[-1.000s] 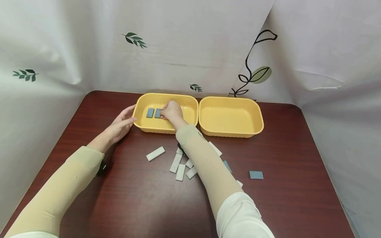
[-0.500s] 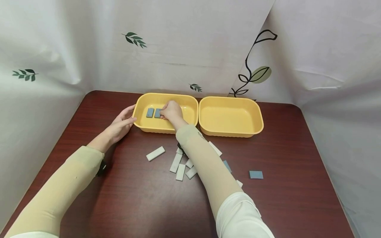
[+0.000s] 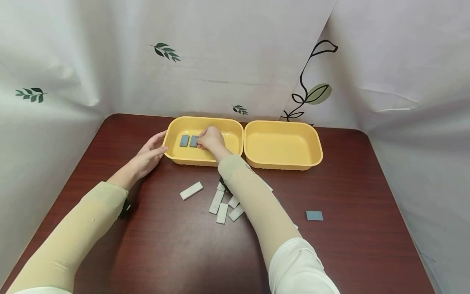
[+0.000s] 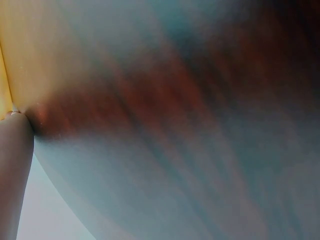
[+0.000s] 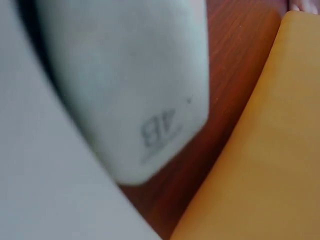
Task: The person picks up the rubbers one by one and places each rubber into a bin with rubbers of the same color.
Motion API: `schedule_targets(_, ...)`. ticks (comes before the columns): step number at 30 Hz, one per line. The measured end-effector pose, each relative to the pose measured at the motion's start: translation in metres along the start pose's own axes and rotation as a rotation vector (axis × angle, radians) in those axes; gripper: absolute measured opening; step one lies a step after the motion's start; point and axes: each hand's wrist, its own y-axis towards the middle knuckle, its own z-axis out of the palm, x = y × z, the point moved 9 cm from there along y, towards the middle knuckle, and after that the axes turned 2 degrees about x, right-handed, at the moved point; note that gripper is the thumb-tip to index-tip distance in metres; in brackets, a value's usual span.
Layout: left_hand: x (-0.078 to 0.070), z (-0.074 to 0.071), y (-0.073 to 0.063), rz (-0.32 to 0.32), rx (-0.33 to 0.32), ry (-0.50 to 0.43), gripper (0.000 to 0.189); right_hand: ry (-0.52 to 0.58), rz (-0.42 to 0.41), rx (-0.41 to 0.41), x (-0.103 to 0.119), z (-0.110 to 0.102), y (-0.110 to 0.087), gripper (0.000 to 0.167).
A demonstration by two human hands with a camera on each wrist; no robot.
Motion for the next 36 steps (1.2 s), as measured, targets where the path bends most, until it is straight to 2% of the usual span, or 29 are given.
schedule_targets(9,0.0,0.0,0.0,0.008,0.002,-0.002,0.069,0.076,-0.058,0.064,0.012,-0.005,-0.013,0.016)
schedule_targets(15,0.0,0.001,0.0,0.001,0.004,0.001,0.07,0.087,-0.083,0.123,0.022,-0.009,-0.023,0.016)
schedule_targets(28,0.003,-0.002,-0.001,-0.032,-0.008,0.003,0.071,0.015,-0.179,0.26,0.04,-0.025,-0.055,0.017)
schedule_targets(36,-0.001,0.001,0.0,-0.016,0.009,-0.009,0.072,-0.068,-0.251,0.304,0.049,-0.052,-0.081,0.021)
